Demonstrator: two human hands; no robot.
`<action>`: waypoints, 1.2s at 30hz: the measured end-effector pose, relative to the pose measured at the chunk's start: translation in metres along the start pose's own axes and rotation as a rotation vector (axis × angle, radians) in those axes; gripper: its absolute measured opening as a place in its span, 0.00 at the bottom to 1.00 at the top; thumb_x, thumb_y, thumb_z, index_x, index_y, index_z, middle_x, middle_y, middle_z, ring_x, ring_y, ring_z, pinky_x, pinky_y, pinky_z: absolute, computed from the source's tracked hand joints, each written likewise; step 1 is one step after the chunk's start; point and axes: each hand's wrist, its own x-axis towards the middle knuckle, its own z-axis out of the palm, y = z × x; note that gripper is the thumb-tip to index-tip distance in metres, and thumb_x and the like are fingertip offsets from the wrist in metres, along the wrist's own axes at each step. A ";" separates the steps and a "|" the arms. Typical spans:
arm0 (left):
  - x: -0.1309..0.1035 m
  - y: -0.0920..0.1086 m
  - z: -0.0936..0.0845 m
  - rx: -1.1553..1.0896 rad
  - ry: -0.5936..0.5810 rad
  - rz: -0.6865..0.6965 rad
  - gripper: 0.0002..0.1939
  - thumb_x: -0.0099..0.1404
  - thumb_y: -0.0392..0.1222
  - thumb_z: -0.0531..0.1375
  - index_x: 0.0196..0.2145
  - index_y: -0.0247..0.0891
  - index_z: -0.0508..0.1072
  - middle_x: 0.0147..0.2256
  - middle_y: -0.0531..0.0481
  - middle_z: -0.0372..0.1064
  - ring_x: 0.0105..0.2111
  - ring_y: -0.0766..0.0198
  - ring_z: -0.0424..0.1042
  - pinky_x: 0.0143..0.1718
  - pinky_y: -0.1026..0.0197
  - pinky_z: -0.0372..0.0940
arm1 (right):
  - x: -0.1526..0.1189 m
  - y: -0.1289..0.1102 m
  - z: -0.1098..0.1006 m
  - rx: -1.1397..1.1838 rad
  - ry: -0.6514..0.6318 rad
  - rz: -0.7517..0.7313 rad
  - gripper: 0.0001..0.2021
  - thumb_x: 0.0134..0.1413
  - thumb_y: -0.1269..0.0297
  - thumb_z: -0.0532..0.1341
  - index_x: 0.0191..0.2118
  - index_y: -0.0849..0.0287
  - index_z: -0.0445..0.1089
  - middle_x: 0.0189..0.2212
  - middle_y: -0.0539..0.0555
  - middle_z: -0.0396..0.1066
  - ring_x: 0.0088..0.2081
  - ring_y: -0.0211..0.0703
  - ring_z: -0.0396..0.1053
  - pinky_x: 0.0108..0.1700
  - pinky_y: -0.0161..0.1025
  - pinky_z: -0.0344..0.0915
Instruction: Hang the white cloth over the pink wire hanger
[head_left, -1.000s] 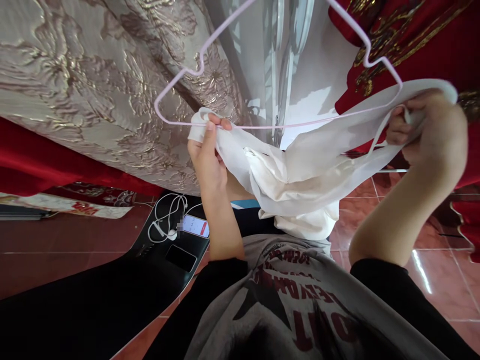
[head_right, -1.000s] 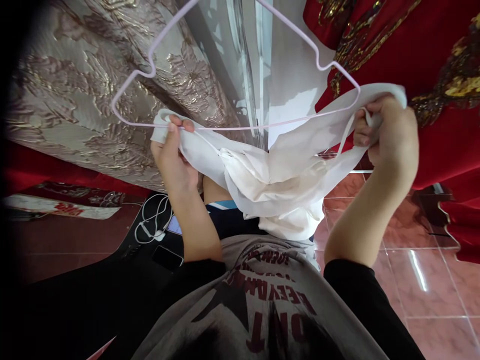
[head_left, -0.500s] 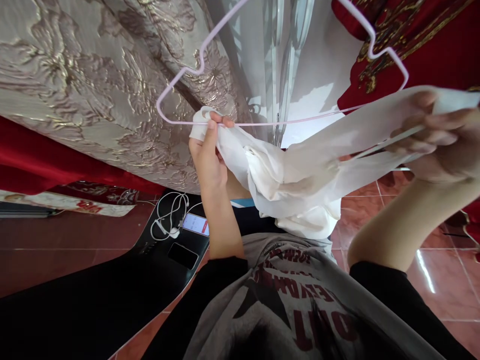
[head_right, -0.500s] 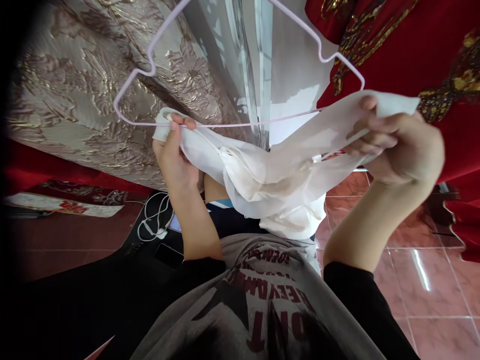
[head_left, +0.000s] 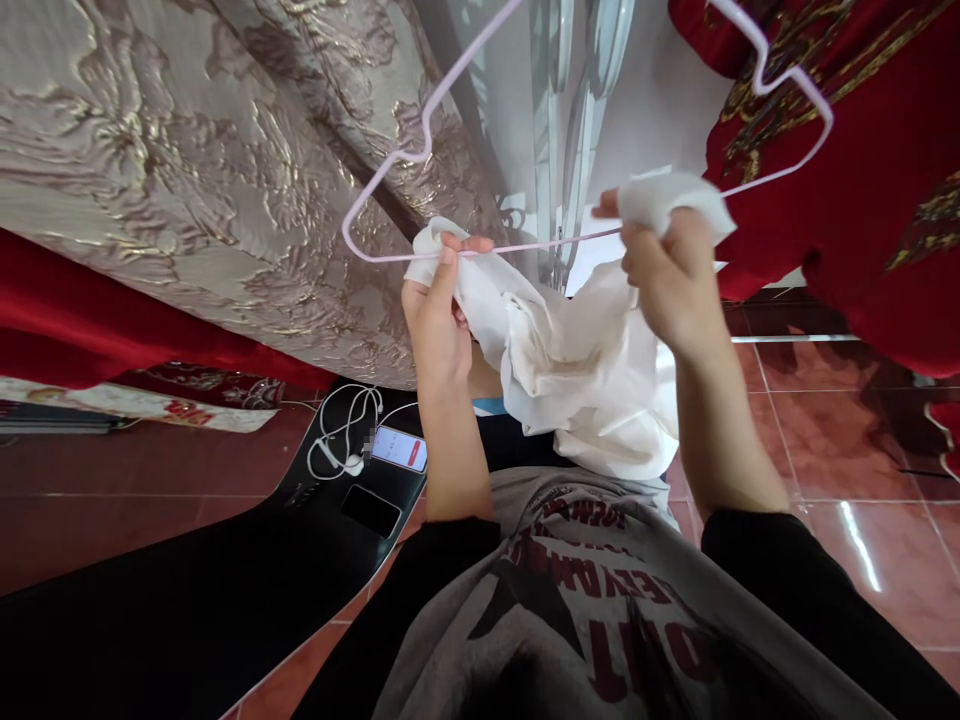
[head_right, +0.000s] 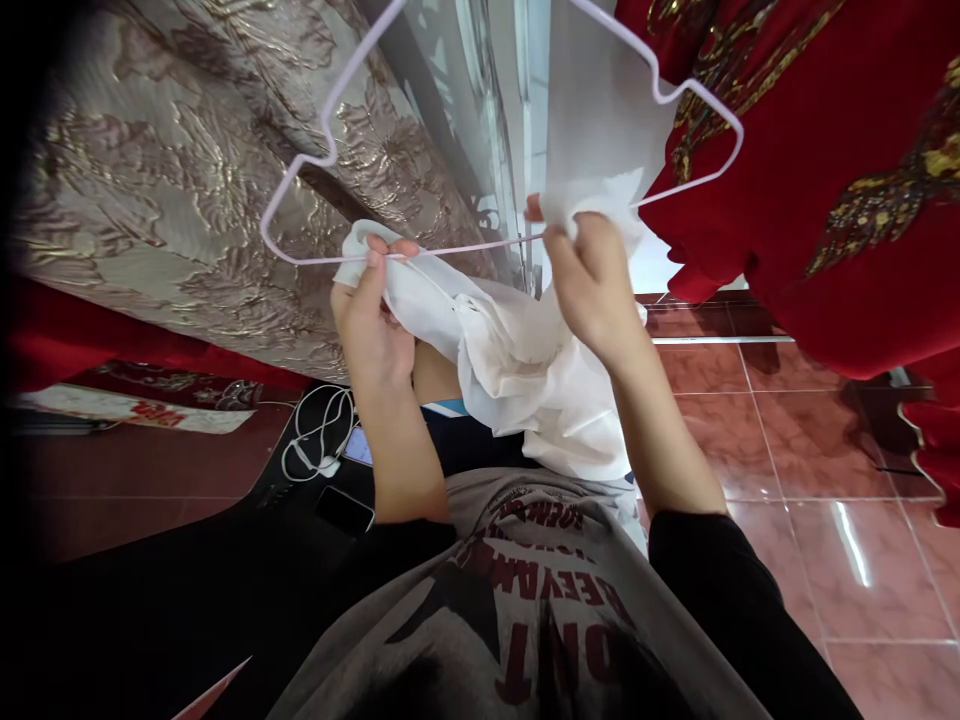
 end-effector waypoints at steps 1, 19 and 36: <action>0.000 0.000 -0.001 0.034 0.022 -0.029 0.11 0.68 0.54 0.68 0.36 0.45 0.75 0.40 0.47 0.80 0.25 0.62 0.67 0.23 0.59 0.60 | 0.001 0.006 0.004 -0.065 -0.032 -0.035 0.12 0.68 0.56 0.57 0.48 0.54 0.74 0.43 0.54 0.74 0.40 0.38 0.71 0.48 0.42 0.72; 0.051 0.058 -0.059 0.301 0.176 0.078 0.13 0.53 0.27 0.58 0.17 0.38 0.61 0.21 0.54 0.46 0.24 0.68 0.45 0.27 0.61 0.45 | 0.004 0.029 0.002 -0.103 0.114 -0.167 0.20 0.65 0.44 0.62 0.37 0.58 0.72 0.35 0.54 0.68 0.42 0.41 0.71 0.53 0.48 0.72; 0.066 0.072 -0.041 0.182 -0.056 -0.002 0.10 0.62 0.27 0.58 0.35 0.28 0.80 0.39 0.34 0.82 0.20 0.69 0.47 0.22 0.63 0.47 | -0.001 0.034 0.008 -0.145 0.145 -0.202 0.23 0.67 0.40 0.58 0.38 0.57 0.75 0.36 0.56 0.73 0.42 0.43 0.74 0.53 0.48 0.73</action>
